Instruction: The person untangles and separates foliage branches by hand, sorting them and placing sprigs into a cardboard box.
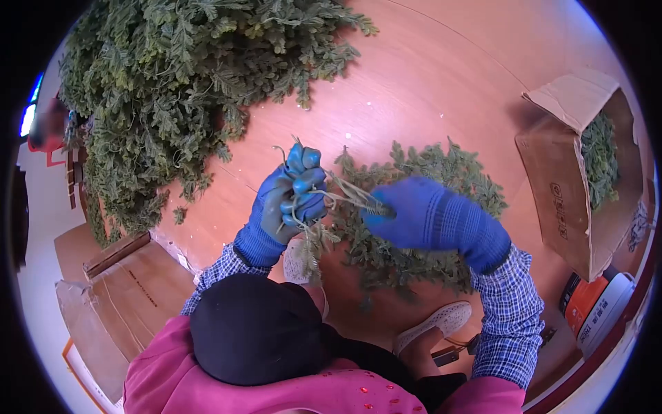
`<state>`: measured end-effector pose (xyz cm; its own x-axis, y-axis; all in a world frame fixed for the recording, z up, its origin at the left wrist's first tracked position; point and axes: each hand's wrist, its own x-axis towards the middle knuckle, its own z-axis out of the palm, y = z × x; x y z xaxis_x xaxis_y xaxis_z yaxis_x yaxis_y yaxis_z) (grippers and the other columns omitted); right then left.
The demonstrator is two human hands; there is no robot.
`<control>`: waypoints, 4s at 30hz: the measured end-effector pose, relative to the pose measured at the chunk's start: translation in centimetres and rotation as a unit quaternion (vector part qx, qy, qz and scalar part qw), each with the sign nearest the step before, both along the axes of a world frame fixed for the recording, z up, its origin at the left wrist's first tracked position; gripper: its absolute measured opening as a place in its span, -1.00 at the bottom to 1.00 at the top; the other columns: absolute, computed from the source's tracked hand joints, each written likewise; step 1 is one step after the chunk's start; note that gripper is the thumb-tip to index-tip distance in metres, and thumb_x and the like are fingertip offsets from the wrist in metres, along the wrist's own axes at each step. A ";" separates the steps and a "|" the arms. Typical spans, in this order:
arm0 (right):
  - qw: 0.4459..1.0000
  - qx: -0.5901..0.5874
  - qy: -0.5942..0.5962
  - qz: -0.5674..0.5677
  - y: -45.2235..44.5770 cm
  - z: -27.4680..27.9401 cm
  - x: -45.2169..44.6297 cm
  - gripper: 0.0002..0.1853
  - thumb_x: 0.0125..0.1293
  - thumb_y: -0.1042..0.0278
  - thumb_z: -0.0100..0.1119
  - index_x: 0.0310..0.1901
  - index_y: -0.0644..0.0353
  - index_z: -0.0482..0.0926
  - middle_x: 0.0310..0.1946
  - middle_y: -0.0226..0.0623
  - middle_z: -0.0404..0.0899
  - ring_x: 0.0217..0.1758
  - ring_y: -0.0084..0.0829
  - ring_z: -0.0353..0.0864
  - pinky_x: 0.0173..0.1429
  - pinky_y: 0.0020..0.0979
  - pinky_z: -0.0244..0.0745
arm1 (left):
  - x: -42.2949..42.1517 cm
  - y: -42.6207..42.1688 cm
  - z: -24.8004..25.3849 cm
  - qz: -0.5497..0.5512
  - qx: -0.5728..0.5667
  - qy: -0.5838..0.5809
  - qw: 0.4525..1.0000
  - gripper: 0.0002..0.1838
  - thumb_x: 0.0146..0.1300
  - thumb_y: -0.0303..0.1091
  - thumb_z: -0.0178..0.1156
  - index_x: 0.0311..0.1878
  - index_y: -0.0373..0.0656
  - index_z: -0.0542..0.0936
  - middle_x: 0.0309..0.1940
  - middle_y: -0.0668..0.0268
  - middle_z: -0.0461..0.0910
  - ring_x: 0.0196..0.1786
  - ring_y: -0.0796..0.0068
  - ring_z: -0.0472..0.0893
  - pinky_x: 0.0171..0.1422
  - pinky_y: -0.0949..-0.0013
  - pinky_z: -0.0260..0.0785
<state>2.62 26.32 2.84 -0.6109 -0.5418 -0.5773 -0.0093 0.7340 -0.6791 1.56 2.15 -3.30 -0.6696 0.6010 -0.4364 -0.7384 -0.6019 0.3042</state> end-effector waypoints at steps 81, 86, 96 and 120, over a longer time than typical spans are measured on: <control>0.918 0.116 0.378 -0.023 0.7 -3.4 3.7 -0.62 0.13 0.32 0.17 0.02 0.12 0.50 0.10 -0.26 0.46 0.22 -0.24 0.40 0.41 0.03 0.12 | -24.8 -18.5 4.2 0.140 -0.485 0.127 0.854 -0.53 0.30 0.05 0.19 0.05 -0.14 0.52 -0.41 0.22 0.63 -0.53 0.35 0.59 -0.44 0.37 0.47; 0.920 0.123 0.372 0.008 0.5 -4.2 4.0 -0.64 0.06 0.34 0.21 -0.04 0.12 0.52 0.07 -0.22 0.49 0.18 -0.21 0.44 0.35 -0.01 0.20 | -21.9 -17.7 5.6 0.114 -0.669 0.198 0.707 -0.66 0.30 -0.08 0.18 -0.14 -0.20 0.57 -0.52 0.25 0.61 -0.51 0.40 0.63 -0.46 0.40 0.49; 0.930 0.139 0.341 -0.024 2.4 -8.1 3.5 -0.64 0.15 0.23 0.15 0.00 0.13 0.53 0.01 -0.19 0.53 0.13 -0.18 0.45 0.34 -0.03 0.19 | -0.8 -22.7 0.5 0.042 -0.546 0.113 0.829 -0.77 0.29 -0.30 0.21 -0.16 -0.30 0.58 -0.36 0.11 0.69 -0.35 0.33 0.71 -0.32 0.34 0.59; 0.875 -0.355 0.148 -0.294 -6.5 -5.7 -3.0 -0.71 0.22 0.37 0.23 0.00 0.13 0.63 -0.04 -0.19 0.65 -0.07 -0.27 0.66 0.07 -0.35 0.55 | -1.6 -12.2 6.5 -0.013 -0.133 0.223 0.966 -0.73 0.43 -0.18 -0.09 -0.22 -0.17 0.48 -0.19 0.13 0.59 -0.01 0.15 0.56 0.23 -0.02 0.32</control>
